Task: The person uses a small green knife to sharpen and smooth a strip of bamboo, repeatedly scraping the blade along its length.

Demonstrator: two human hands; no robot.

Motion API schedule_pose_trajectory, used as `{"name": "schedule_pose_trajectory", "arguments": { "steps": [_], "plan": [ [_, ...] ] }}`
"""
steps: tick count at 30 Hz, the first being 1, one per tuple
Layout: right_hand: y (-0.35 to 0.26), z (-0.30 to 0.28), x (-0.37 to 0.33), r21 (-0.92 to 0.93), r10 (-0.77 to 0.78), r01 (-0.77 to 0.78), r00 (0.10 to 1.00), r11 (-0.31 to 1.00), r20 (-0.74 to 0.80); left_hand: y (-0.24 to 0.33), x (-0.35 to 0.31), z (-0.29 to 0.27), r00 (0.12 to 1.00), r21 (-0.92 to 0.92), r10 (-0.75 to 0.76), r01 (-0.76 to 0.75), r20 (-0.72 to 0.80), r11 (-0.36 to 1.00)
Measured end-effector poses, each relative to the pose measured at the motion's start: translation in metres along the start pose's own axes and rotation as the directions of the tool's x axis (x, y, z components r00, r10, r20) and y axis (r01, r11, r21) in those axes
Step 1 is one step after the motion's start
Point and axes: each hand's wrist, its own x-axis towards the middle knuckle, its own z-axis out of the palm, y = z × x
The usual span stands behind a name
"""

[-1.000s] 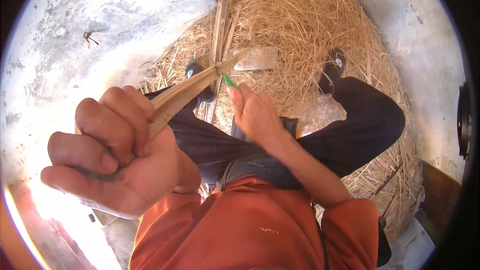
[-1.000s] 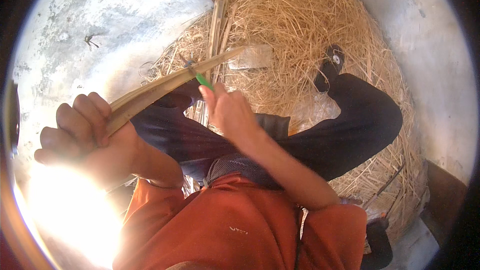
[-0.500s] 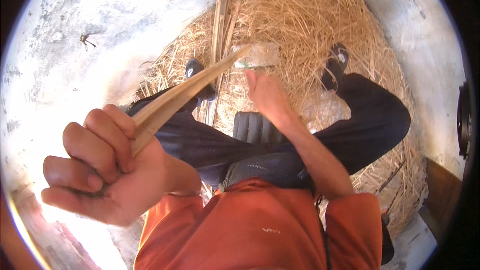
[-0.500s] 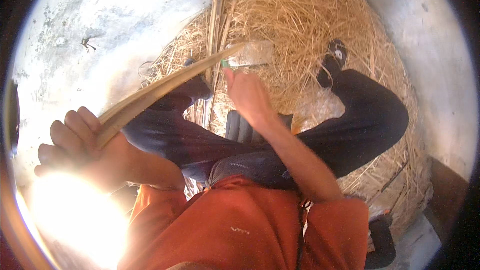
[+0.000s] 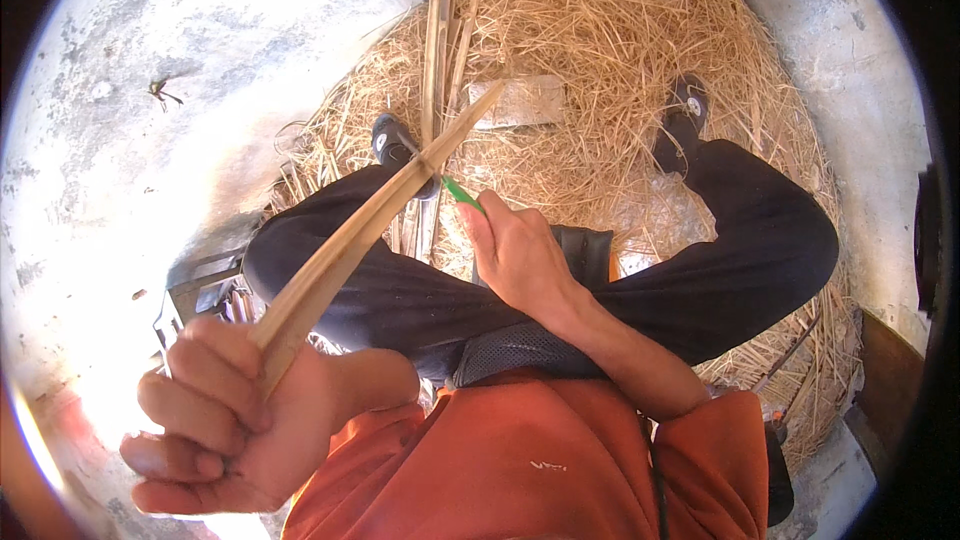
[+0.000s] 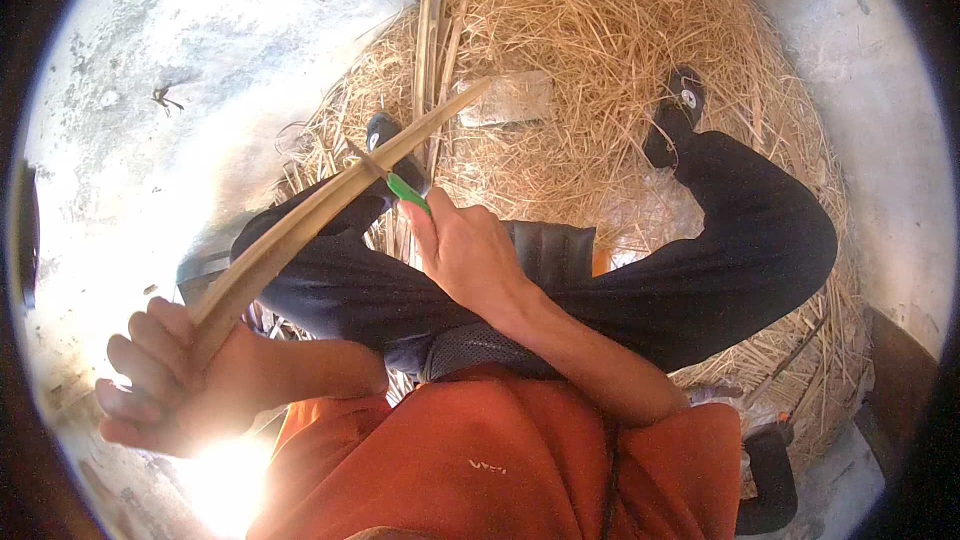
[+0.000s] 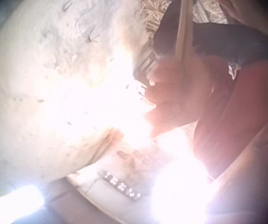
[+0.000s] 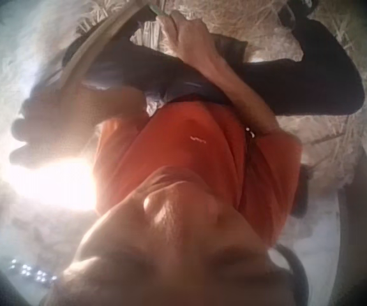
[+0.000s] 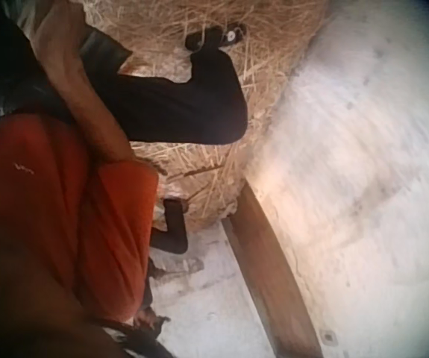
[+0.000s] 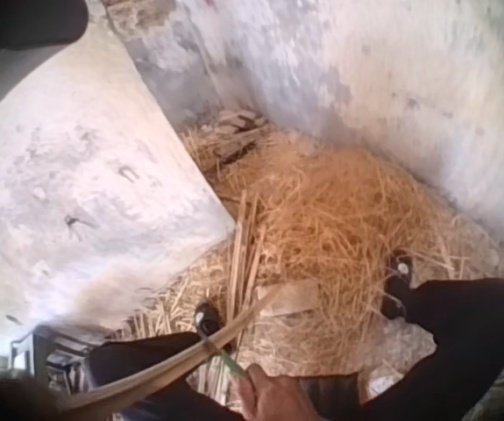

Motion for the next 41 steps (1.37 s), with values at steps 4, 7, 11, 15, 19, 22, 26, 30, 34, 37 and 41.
{"name": "schedule_pose_trajectory", "arguments": {
  "steps": [4, 7, 11, 15, 19, 22, 26, 30, 34, 37, 41],
  "plan": [
    [-0.002, 0.002, -0.005, -0.006, -0.046, 0.046, 0.999, 0.999, 0.024, -0.001, -0.016, -0.007, 0.992, 0.035, 0.029, -0.025, -0.126, 0.999],
    [0.004, 0.004, -0.001, -0.025, -0.013, 0.014, 0.999, 1.0, 0.047, 0.007, -0.015, -0.011, 1.0, -0.08, -0.019, 0.018, -0.008, 0.997],
    [0.0, 0.004, 0.011, -0.078, -0.064, 0.067, 0.997, 0.995, 0.043, 0.011, -0.013, -0.022, 0.985, 0.09, 0.014, 0.001, -0.175, 0.996],
    [-0.012, 0.002, 0.01, -0.07, -0.104, 0.107, 0.994, 0.992, 0.043, 0.007, -0.009, -0.02, 0.998, -0.01, -0.06, 0.059, -0.015, 0.998],
    [-0.006, 0.005, 0.011, -0.154, -0.078, 0.082, 0.996, 0.985, 0.029, 0.008, -0.005, -0.019, 0.994, 0.004, -0.108, 0.108, -0.024, 0.994],
    [-0.028, -0.006, 0.01, -0.098, -0.206, 0.206, 0.978, 0.974, 0.013, 0.004, -0.006, -0.014, 0.998, -0.032, -0.065, 0.065, 0.003, 0.997],
    [0.006, 0.007, 0.011, -0.214, -0.041, 0.041, 0.999, 0.976, 0.003, 0.002, -0.006, -0.008, 0.999, 0.105, 0.002, 0.003, -0.046, 0.994],
    [-0.001, 0.002, 0.017, -0.187, 0.014, -0.004, 0.999, 0.982, 0.051, 0.003, -0.006, -0.009, 0.998, 0.026, -0.054, 0.054, -0.033, 0.998],
    [0.009, 0.008, 0.02, -0.185, -0.015, 0.017, 1.0, 0.983, 0.012, -0.006, -0.004, -0.006, 0.996, 0.196, 0.029, -0.012, -0.082, 0.981],
    [-0.018, 0.007, 0.009, -0.215, -0.074, 0.071, 0.997, 0.974, -0.004, -0.006, -0.001, -0.011, 0.989, 0.322, 0.053, -0.005, -0.14, 0.947],
    [0.009, -0.001, 0.023, -0.212, -0.05, 0.051, 0.999, 0.976, 0.008, 0.005, -0.003, -0.007, 0.999, 0.039, -0.045, 0.044, 0.017, 0.998]
  ]
}}
